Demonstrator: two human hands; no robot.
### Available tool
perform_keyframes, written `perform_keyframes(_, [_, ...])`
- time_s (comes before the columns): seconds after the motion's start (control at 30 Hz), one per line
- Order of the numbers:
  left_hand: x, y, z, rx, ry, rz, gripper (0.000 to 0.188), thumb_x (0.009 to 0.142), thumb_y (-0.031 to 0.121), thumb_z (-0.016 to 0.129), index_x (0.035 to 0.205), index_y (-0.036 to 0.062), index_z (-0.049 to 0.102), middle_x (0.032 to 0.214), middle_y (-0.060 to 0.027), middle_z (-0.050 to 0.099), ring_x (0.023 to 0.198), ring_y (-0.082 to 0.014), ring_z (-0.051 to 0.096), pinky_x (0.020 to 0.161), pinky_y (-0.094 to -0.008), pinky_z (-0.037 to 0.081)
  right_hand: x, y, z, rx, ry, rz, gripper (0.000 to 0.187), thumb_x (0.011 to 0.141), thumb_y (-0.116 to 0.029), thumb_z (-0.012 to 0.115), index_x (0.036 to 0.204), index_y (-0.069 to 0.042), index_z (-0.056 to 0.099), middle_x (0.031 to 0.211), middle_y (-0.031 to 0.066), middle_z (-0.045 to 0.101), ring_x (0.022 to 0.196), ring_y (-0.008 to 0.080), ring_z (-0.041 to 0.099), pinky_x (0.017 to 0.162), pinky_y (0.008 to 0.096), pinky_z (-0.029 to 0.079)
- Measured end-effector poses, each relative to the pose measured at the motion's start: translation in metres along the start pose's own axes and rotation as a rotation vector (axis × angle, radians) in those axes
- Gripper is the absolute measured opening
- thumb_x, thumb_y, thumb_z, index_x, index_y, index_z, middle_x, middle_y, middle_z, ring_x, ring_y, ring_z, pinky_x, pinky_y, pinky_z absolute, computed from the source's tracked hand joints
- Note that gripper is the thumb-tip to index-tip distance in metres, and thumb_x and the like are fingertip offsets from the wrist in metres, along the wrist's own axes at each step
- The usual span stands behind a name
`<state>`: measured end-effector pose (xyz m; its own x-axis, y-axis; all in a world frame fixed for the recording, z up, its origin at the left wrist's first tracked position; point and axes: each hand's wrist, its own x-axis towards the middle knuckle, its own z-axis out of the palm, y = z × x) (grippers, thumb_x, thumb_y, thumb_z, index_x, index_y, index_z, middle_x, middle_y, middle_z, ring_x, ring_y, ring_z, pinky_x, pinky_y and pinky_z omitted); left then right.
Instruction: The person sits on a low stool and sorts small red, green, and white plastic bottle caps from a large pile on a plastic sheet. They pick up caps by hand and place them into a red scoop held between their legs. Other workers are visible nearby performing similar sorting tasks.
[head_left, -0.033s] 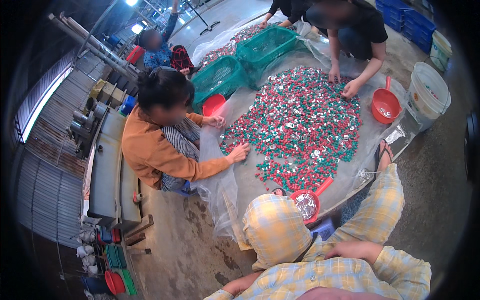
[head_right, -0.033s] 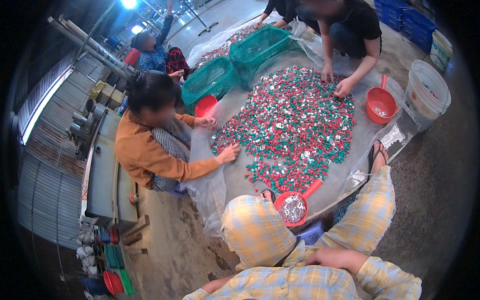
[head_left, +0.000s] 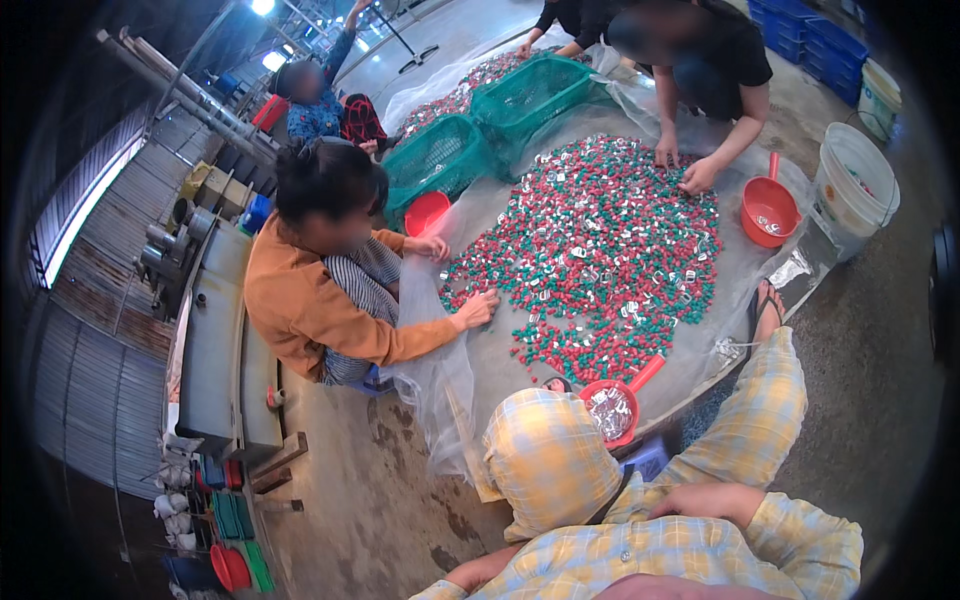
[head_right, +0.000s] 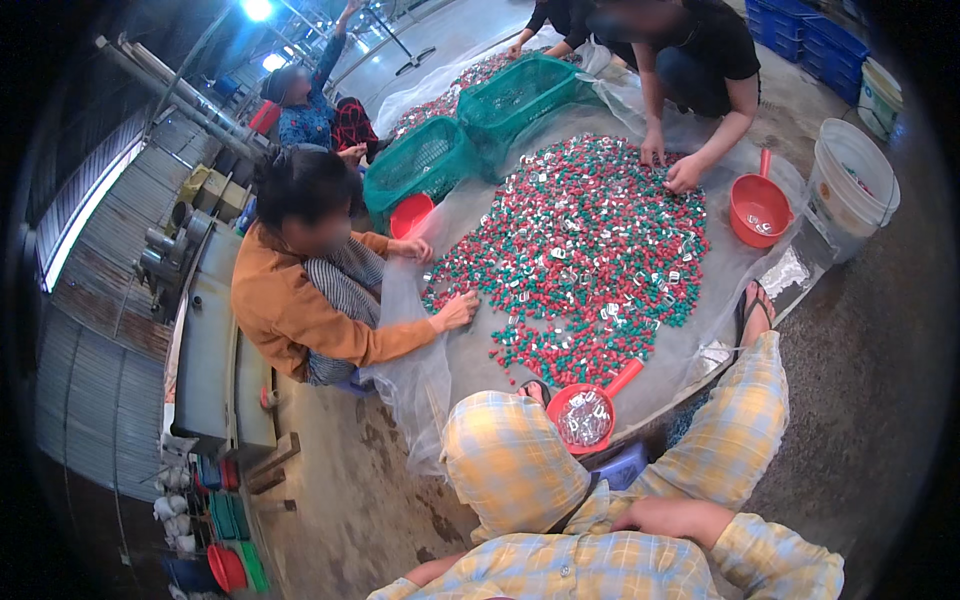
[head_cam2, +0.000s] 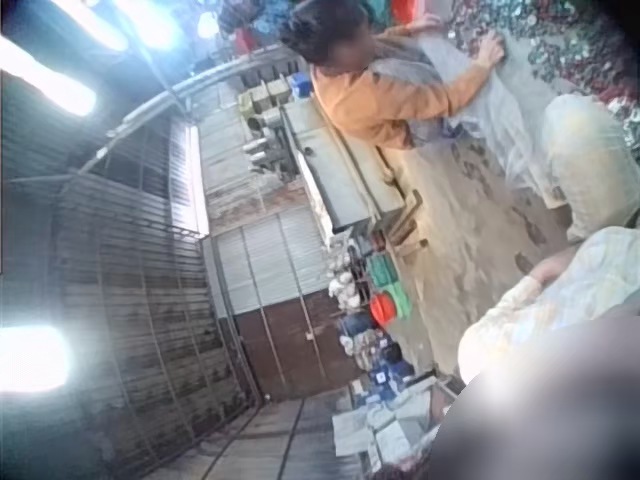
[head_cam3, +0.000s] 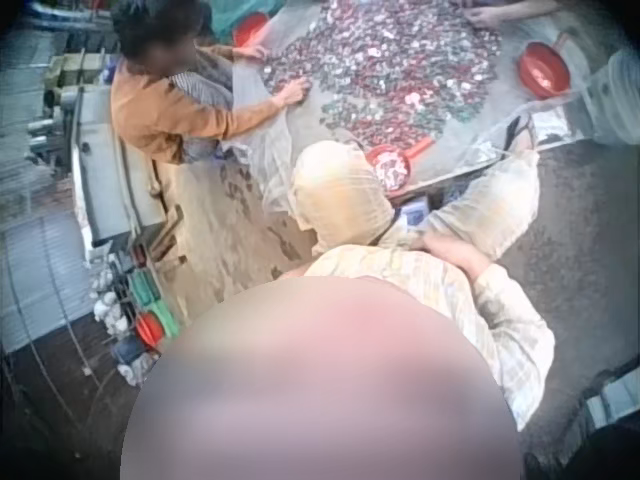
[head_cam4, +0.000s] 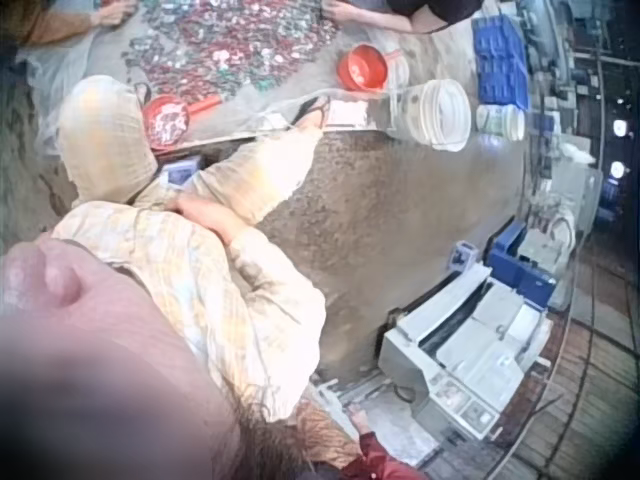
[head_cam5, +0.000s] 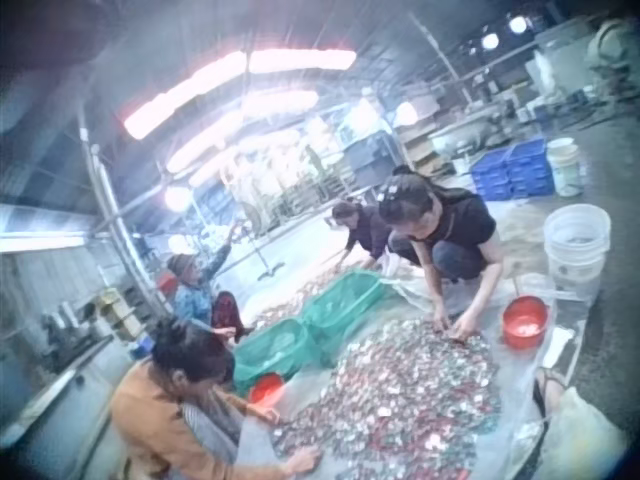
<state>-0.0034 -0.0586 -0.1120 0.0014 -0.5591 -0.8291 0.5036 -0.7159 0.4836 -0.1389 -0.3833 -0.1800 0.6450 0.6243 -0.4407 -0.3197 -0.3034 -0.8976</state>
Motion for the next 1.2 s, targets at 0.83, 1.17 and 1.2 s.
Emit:
perform_keyframes(0.83, [0.025,-0.043,0.005,-0.184,0.11,0.256,0.043,0.085,0.012,0.063,0.123,-0.0018,0.051,0.116,-0.0042,0.058,0.1,-0.0104,0.054,0.088,-0.0263,0.044,-0.005,-0.008,-0.014,-0.185,0.091,-0.113,0.026,0.08,-0.031,0.057,0.092,-0.008,0.063,0.087,0.0136,0.066,0.082,0.0333,0.062,0.071,0.0397,0.048])
perform_keyframes(1.17, [0.024,-0.009,-0.044,0.086,-0.373,0.045,0.03,0.087,0.008,0.057,0.115,-0.0023,0.058,0.105,-0.002,0.064,0.093,-0.0065,0.055,0.084,-0.0249,0.046,-0.015,-0.016,-0.024,0.101,-0.033,-0.186,0.026,0.079,-0.028,0.06,0.095,-0.008,0.064,0.084,0.0129,0.066,0.079,0.0303,0.063,0.069,0.0381,0.048])
perform_keyframes(1.2, [0.025,-0.007,-0.054,0.15,-0.392,-0.002,0.029,0.087,0.009,0.057,0.114,-0.0024,0.058,0.104,-0.0024,0.064,0.093,-0.0069,0.055,0.083,-0.0248,0.046,-0.014,-0.022,-0.038,-0.051,0.053,-0.094,0.028,0.079,-0.029,0.061,0.096,-0.008,0.065,0.084,0.0131,0.066,0.079,0.0306,0.063,0.069,0.0388,0.049])
